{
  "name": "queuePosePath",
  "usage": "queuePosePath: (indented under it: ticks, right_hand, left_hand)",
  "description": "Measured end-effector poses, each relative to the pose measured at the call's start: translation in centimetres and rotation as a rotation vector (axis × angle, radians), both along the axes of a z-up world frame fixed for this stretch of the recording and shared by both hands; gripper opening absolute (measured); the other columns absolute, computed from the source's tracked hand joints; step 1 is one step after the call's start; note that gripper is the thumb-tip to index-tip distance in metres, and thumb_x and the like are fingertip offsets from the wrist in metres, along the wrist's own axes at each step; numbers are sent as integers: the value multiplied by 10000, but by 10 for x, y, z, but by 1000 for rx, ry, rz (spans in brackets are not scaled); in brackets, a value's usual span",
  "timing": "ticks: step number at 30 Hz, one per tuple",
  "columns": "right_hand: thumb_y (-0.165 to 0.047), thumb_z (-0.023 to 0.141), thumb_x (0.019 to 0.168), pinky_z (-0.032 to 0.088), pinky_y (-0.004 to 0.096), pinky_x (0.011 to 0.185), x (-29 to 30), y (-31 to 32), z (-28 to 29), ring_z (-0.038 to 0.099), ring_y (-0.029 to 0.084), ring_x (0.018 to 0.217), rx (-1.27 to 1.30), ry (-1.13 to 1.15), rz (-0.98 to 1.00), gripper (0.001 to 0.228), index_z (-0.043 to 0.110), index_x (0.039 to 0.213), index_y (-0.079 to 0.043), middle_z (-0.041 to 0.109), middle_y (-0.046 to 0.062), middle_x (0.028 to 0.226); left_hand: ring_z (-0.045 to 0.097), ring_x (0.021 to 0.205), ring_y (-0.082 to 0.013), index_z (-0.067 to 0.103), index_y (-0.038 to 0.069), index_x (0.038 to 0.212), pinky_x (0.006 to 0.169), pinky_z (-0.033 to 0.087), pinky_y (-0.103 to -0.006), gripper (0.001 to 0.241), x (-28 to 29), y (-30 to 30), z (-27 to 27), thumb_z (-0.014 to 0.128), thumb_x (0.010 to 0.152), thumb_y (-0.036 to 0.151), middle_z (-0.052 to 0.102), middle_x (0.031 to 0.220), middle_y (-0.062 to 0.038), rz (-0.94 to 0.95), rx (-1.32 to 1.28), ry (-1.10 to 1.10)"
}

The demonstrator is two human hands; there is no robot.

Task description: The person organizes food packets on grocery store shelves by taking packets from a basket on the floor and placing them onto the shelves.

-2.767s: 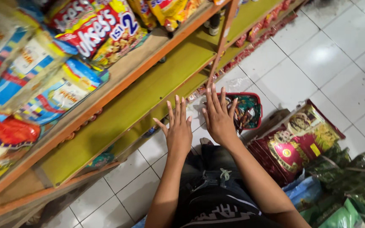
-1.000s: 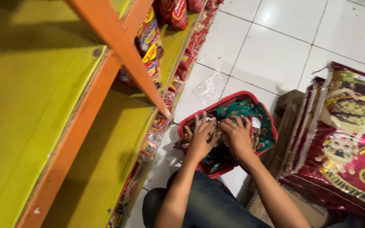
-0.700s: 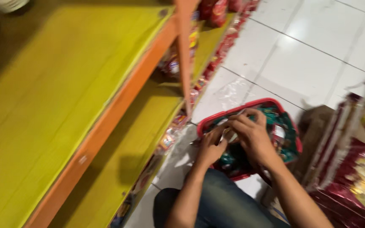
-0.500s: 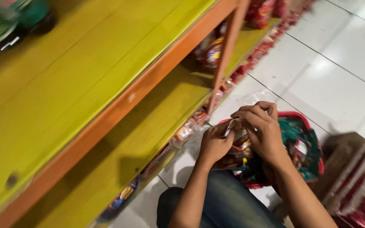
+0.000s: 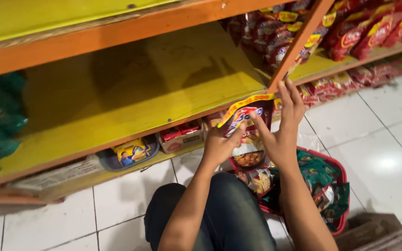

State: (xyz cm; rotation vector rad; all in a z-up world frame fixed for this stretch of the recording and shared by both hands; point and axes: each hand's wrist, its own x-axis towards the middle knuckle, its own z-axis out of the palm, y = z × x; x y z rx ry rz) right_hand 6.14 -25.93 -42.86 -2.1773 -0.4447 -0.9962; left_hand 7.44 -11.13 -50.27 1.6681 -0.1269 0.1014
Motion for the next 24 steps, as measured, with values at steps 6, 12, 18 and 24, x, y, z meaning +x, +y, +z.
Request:
queuePosePath:
  ticks: [6,12,18,24]
  right_hand:
    - [-166,698,993,486,326,1039,-39,-10,-18,595,145,1176,415,736,411,519,515,1454,-14,665,114,1301]
    - [-151,751,905,533,289,928,-92,-1,11,636,114,1067,342,675,508,613,468,1434,-21,690,82,1215]
    - [-128,758,910,532,298,948,-127,1,32,646,132,1095,339,610,559,637,440,1444,14,687,107,1232]
    - [-79,756,912,514,296,995,-123,20,12,599,139,1177,417,520,686,757,332,1529,31,600,113,1337]
  left_hand:
    - [678,1003,-100,693,24,1230,877,544,-284,338,-42,7,23,696,976,247,756,1127,-58,94,-346,-32]
    - [662,1030,-96,685,-2,1218,889,531,-288,338,-93,18,40,686,996,253,732,1150,-41,125,-483,-52]
    - [664,1028,-111,676,-36,1221,896,532,-305,345,-116,26,40,671,1016,242,726,1145,-55,87,-549,-58]
    - [678,1050,-108,699,-33,1214,926,532,-296,345,-128,45,34,682,1001,238,744,1163,-57,168,-392,-104]
